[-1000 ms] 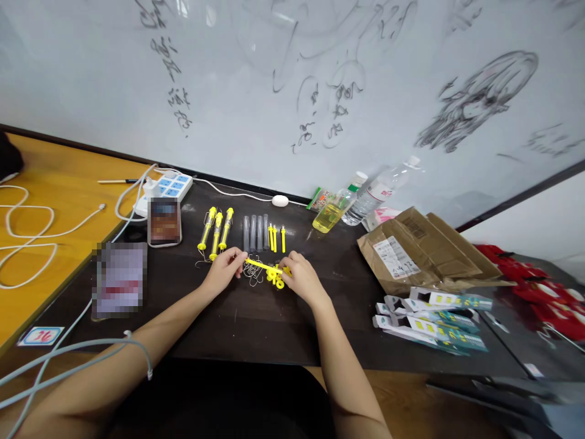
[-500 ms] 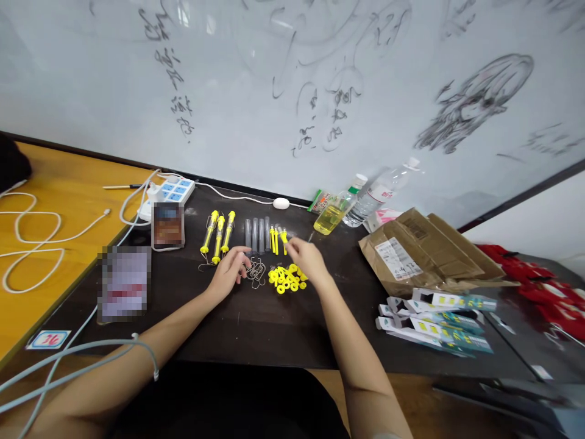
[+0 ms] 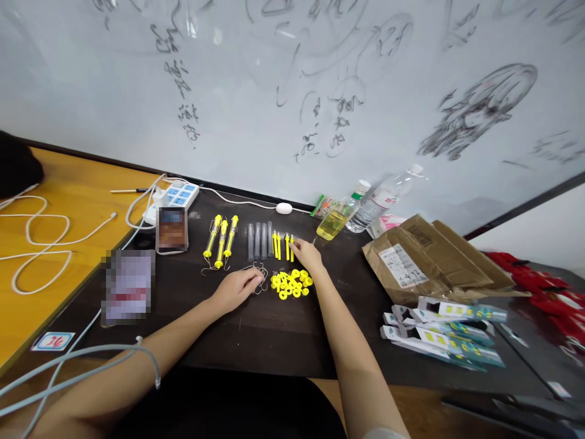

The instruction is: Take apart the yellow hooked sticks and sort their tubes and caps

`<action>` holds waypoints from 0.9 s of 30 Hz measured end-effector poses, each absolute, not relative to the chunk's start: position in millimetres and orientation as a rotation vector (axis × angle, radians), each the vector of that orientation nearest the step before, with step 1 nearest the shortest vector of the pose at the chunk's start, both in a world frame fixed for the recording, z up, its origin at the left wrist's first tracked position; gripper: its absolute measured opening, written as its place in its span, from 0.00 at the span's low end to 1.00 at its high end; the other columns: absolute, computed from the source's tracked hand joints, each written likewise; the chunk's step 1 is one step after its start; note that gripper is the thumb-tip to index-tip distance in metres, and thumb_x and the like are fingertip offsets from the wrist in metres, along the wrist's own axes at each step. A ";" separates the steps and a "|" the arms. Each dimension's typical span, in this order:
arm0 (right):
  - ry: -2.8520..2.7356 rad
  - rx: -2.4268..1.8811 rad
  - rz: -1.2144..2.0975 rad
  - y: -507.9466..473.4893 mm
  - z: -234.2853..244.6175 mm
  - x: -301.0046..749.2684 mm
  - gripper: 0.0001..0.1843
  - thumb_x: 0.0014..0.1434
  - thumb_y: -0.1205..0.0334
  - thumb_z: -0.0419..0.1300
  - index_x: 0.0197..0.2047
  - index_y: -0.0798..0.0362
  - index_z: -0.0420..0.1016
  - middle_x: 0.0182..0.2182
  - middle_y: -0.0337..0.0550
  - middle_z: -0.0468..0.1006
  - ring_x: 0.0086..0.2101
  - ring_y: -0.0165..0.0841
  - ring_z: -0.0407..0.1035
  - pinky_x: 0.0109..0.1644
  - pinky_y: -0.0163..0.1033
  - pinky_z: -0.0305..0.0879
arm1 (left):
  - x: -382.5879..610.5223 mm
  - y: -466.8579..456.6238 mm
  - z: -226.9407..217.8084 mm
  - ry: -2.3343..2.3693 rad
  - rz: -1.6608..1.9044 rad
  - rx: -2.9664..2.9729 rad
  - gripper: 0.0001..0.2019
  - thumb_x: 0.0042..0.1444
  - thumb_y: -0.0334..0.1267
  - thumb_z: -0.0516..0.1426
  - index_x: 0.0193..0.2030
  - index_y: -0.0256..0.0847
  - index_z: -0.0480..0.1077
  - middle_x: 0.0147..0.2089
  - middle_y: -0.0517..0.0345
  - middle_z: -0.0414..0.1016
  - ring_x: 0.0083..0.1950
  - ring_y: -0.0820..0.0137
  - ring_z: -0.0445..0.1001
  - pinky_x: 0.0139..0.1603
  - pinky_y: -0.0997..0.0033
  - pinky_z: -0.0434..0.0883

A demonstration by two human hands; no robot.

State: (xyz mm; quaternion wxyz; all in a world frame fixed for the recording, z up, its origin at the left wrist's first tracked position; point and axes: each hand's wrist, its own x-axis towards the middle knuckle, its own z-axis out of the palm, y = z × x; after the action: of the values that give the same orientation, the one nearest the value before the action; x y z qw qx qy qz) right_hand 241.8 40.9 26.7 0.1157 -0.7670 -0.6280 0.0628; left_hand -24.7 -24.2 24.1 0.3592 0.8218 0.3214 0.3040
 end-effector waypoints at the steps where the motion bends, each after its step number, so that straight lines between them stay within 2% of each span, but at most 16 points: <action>1: -1.835 -2.234 0.165 40.0 27.6 241.9 0.17 0.63 0.49 0.48 0.33 0.51 0.71 0.30 0.43 0.76 0.30 0.32 0.67 0.29 0.34 0.48 | -24.9 -24.2 24.6 0.827 0.770 2.149 0.15 0.64 0.44 0.45 0.40 0.40 0.69 0.27 0.62 0.70 0.31 0.72 0.69 0.36 0.74 0.63; 7: -1.710 -1.996 -0.065 12.1 35.5 239.8 0.14 0.64 0.53 0.48 0.34 0.50 0.69 0.25 0.39 0.73 0.27 0.31 0.65 0.29 0.34 0.47 | -26.2 -23.3 25.3 0.848 0.744 2.226 0.17 0.65 0.44 0.44 0.38 0.39 0.71 0.27 0.61 0.70 0.31 0.72 0.69 0.36 0.75 0.62; 11: -1.706 -1.762 -0.165 -19.2 39.1 221.7 0.18 0.65 0.56 0.45 0.27 0.51 0.65 0.23 0.38 0.69 0.25 0.29 0.62 0.29 0.34 0.50 | -25.1 -23.9 24.1 0.840 0.741 2.264 0.17 0.65 0.44 0.44 0.39 0.39 0.71 0.29 0.61 0.71 0.31 0.72 0.69 0.36 0.75 0.62; 17: -1.923 -1.499 -0.326 -43.1 32.1 185.4 0.17 0.65 0.61 0.47 0.26 0.52 0.66 0.23 0.40 0.69 0.27 0.29 0.63 0.34 0.34 0.54 | -25.3 -22.4 21.4 0.822 0.751 2.304 0.17 0.65 0.43 0.44 0.37 0.39 0.72 0.30 0.60 0.72 0.32 0.72 0.70 0.37 0.75 0.63; 27: -2.014 -1.449 -0.469 -42.9 26.2 186.1 0.17 0.64 0.62 0.49 0.24 0.52 0.67 0.21 0.40 0.69 0.26 0.29 0.62 0.33 0.34 0.54 | -30.3 -17.0 21.9 0.896 0.831 2.272 0.18 0.65 0.43 0.45 0.35 0.39 0.72 0.26 0.61 0.70 0.30 0.72 0.70 0.35 0.74 0.63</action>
State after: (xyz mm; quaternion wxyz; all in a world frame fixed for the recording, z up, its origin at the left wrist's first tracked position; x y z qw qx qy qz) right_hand 186.1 -42.9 26.2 0.3032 -0.5469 -0.7601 -0.1768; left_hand -30.3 -17.0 21.9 0.2771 0.8462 0.3336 0.3095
